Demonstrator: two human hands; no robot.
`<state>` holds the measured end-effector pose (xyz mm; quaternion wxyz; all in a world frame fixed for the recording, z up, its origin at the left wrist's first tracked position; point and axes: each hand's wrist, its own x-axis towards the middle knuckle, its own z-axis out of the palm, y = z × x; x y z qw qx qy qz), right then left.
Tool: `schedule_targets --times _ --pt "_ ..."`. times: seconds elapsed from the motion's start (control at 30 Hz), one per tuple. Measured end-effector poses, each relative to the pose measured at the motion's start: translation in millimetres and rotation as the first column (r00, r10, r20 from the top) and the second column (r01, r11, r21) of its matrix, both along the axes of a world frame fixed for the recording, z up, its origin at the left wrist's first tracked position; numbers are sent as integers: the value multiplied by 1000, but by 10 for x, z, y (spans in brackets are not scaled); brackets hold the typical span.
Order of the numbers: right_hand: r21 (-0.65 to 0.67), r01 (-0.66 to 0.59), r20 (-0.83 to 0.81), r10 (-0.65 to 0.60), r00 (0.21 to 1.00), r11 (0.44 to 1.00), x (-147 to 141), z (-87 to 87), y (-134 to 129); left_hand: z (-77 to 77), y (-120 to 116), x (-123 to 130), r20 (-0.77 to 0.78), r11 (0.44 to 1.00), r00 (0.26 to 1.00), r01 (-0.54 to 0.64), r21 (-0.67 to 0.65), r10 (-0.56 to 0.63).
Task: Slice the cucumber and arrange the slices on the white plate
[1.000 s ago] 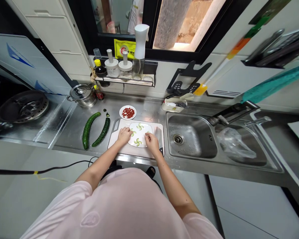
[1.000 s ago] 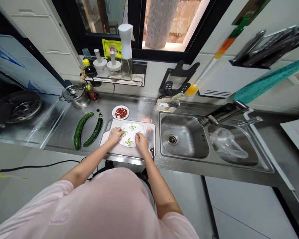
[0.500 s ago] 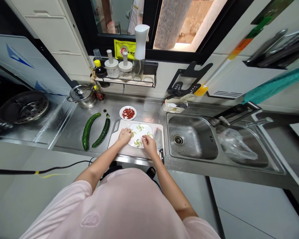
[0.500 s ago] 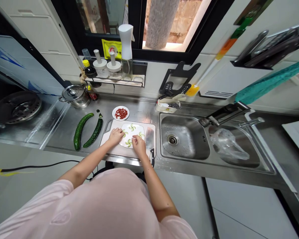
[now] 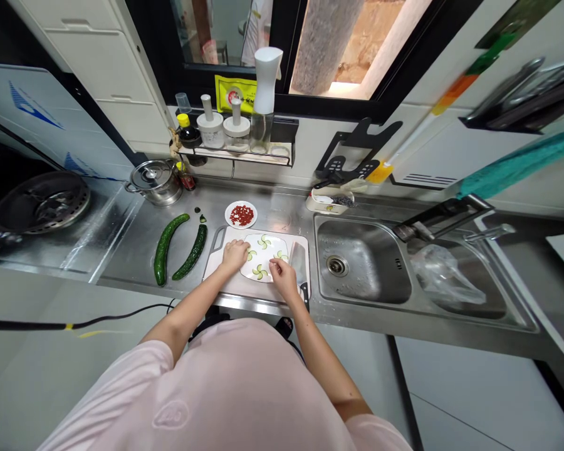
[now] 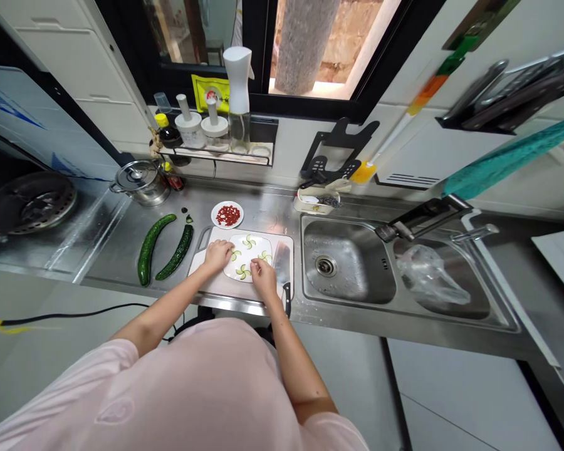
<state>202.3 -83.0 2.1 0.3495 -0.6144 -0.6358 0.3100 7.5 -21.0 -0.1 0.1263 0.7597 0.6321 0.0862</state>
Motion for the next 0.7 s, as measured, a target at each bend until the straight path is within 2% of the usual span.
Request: schedule_targets --times 0.13,0.27,0.47,0.7 --pt "0 9 -20 -9 1000 1000 21 -10 -12 -14 259 -139 122 972 965 -234 2 232" --pt "7 18 -30 -17 999 1000 46 10 -19 -61 573 -328 138 915 905 -401 -35 402" --pt "7 29 -28 -28 999 1000 91 37 -29 -123 847 -443 75 908 905 -414 -65 418" --pt "-13 28 -30 -29 999 1000 89 71 -22 -69 1049 -422 25 901 903 -427 -82 430"
